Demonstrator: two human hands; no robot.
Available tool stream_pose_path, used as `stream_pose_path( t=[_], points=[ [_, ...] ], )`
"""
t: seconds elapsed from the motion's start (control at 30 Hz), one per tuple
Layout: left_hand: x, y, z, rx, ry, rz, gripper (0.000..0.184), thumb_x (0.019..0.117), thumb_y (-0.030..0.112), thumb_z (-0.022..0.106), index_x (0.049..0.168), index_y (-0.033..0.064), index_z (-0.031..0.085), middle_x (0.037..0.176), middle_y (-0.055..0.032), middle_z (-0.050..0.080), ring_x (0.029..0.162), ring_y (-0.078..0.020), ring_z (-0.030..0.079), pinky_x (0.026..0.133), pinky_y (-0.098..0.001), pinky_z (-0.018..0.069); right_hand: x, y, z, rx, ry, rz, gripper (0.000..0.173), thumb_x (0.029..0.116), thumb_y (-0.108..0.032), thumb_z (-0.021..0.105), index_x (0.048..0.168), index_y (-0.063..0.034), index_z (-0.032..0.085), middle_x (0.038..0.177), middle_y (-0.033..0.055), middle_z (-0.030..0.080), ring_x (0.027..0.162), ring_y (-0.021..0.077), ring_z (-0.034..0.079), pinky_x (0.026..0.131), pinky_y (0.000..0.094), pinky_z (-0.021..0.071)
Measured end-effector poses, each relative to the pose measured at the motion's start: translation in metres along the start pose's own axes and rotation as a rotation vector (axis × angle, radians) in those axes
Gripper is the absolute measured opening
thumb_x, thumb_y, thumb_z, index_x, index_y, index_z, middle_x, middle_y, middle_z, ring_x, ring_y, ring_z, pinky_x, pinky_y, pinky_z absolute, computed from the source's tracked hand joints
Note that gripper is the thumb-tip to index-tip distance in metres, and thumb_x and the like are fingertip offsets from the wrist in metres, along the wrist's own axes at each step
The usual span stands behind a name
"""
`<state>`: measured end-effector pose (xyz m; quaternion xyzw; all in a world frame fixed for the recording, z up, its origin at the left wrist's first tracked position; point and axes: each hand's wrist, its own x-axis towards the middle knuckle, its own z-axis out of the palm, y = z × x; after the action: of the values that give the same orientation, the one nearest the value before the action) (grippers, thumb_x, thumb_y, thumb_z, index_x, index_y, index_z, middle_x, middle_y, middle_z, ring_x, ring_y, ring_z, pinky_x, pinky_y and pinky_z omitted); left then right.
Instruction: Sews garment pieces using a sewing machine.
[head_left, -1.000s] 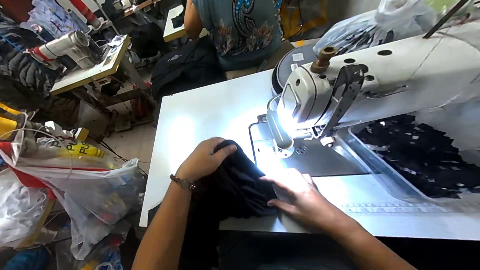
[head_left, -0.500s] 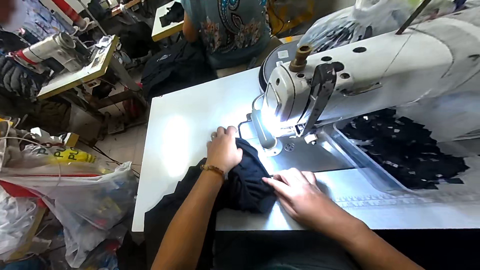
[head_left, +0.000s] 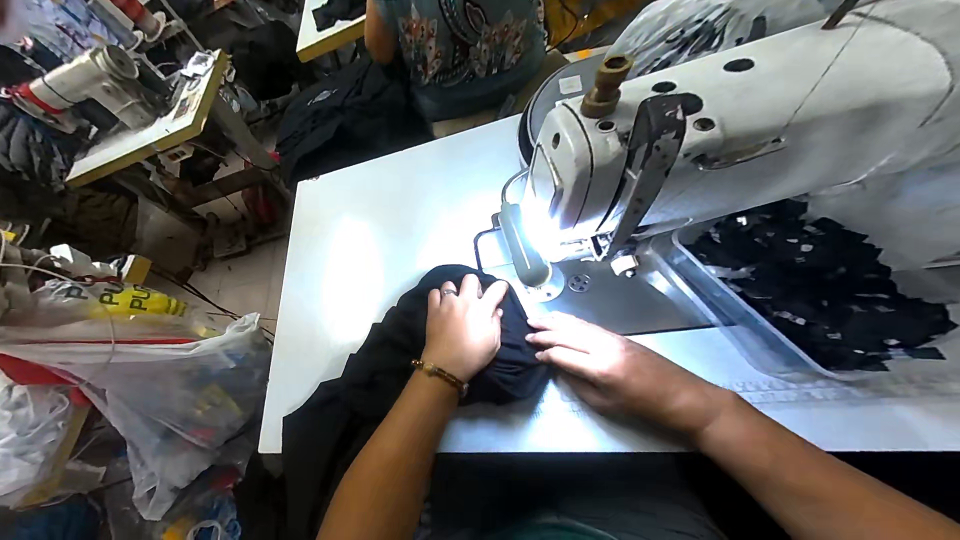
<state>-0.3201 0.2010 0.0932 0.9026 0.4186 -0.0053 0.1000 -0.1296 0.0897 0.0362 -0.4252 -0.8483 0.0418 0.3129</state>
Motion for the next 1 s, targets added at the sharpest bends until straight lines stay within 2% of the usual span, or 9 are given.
stream_pose_path(
  t=[0.17,0.3,0.37,0.5,0.63,0.73,0.83,0.93,1.0],
  points=[
    [0.012,-0.003,-0.018,-0.015,-0.149,-0.044,0.045,0.1062,0.03,0.047,0.151,0.0359,0.052,0.137,-0.0166,0.056,0.122,-0.0348,0.056,0.099,-0.0557,0.0423,0.001,0.011,-0.007,-0.029,0.007,0.021,0.028,0.0908,-0.01,0.051,0.098,-0.0007,0.077,0.12,0.0165,0.073,0.121,0.0342,0.066,0.11,0.0497,0.0475],
    [0.014,-0.006,-0.013,-0.017,-0.138,-0.028,0.052,0.1011,0.032,0.046,0.153,0.0344,0.049,0.145,-0.0147,0.053,0.133,-0.0343,0.05,0.101,-0.0584,0.0392,-0.003,0.013,-0.006,-0.047,0.029,0.049,0.028,0.0906,-0.008,0.052,0.1,-0.0017,0.077,0.119,0.0164,0.073,0.119,0.0345,0.067,0.11,0.0533,0.0463],
    [0.012,-0.007,-0.007,-0.006,-0.083,0.003,0.056,0.0979,0.044,0.05,0.153,0.0324,0.05,0.144,-0.0136,0.054,0.133,-0.0338,0.048,0.1,-0.0595,0.0375,-0.003,0.011,-0.007,-0.064,0.032,0.053,0.028,0.0898,-0.009,0.052,0.1,-0.0019,0.078,0.117,0.0164,0.073,0.118,0.0351,0.067,0.11,0.0538,0.0459],
    [0.01,-0.01,0.001,0.023,-0.038,0.036,0.086,0.0826,0.078,0.058,0.154,0.0325,0.048,0.146,-0.0103,0.051,0.133,-0.0327,0.046,0.102,-0.0599,0.0352,-0.002,0.009,-0.008,-0.084,0.034,0.059,0.028,0.0911,-0.011,0.051,0.098,-0.0026,0.077,0.117,0.0162,0.073,0.119,0.0356,0.066,0.11,0.0544,0.0455],
    [0.01,-0.011,0.0,0.016,-0.051,0.044,0.097,0.0744,0.083,0.064,0.156,0.0341,0.045,0.15,-0.01,0.048,0.135,-0.0326,0.044,0.102,-0.0601,0.0344,-0.001,0.011,-0.008,-0.084,0.028,0.048,0.025,0.0914,-0.012,0.052,0.09,-0.0017,0.075,0.112,0.015,0.074,0.113,0.0328,0.069,0.109,0.0545,0.0461],
    [0.009,-0.011,-0.003,0.015,-0.085,0.039,0.104,0.0704,0.085,0.066,0.158,0.0347,0.042,0.153,-0.0092,0.045,0.137,-0.0316,0.042,0.104,-0.0601,0.033,-0.001,0.014,-0.012,-0.131,0.042,0.106,0.025,0.0914,-0.014,0.052,0.083,-0.0017,0.071,0.1,0.013,0.073,0.104,0.0314,0.071,0.107,0.0557,0.0478],
    [0.008,-0.01,-0.003,0.032,-0.092,0.04,0.106,0.0694,0.087,0.065,0.159,0.0349,0.039,0.155,-0.0093,0.043,0.137,-0.0314,0.041,0.105,-0.0597,0.032,0.001,0.011,-0.019,-0.186,0.088,0.258,0.03,0.0951,-0.015,0.05,0.088,0.0003,0.074,0.097,0.0158,0.073,0.1,0.0354,0.07,0.101,0.055,0.0503],
    [0.006,-0.01,-0.001,0.044,-0.096,0.039,0.107,0.0695,0.086,0.065,0.159,0.0347,0.038,0.156,-0.0086,0.041,0.139,-0.0313,0.041,0.106,-0.0604,0.0318,0.005,0.005,-0.017,-0.103,0.119,0.261,0.033,0.0991,-0.019,0.049,0.11,-0.0036,0.076,0.116,0.016,0.071,0.11,0.0338,0.067,0.096,0.0493,0.0533],
    [0.005,-0.009,0.0,0.044,-0.084,0.044,0.107,0.0681,0.085,0.066,0.159,0.0341,0.039,0.156,-0.0092,0.042,0.138,-0.032,0.042,0.105,-0.0612,0.0322,0.007,0.004,-0.008,-0.024,0.06,0.157,0.039,0.1025,-0.029,0.045,0.122,-0.0106,0.074,0.129,0.0114,0.069,0.12,0.0291,0.064,0.102,0.0505,0.0491]
  ],
)
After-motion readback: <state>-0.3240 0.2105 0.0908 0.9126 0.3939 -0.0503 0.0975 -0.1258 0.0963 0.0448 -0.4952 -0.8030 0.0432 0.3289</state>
